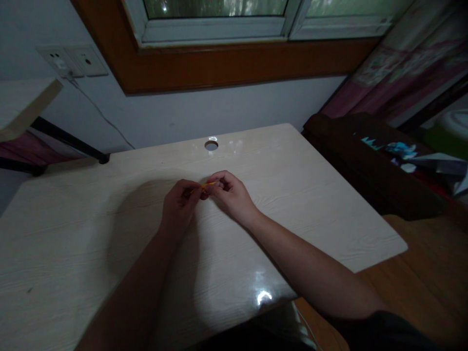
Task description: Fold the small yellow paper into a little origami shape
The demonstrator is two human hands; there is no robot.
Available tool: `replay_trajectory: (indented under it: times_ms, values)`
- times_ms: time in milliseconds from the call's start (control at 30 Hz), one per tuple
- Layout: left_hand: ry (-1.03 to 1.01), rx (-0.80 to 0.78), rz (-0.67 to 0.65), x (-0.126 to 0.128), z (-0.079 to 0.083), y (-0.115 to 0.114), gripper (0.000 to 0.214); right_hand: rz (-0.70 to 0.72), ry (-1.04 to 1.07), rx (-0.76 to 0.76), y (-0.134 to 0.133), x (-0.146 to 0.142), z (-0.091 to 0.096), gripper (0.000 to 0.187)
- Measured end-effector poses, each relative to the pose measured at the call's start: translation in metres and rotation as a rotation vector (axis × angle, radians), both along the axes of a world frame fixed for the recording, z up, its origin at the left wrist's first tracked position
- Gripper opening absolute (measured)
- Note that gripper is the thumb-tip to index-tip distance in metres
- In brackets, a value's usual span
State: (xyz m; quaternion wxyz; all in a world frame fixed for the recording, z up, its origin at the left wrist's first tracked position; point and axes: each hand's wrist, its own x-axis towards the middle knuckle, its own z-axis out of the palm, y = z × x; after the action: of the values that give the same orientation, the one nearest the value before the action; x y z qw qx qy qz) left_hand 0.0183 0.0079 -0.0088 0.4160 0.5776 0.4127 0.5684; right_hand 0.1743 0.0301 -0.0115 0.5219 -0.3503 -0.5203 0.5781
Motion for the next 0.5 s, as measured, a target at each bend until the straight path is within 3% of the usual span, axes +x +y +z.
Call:
replay_trajectory:
  times_ms: [500]
  values:
    - [0.012,0.005,0.066,-0.0023,-0.0026,0.0032,0.019,-0.018,0.059,0.022,-0.0009,-0.0014,0.0013,0.024]
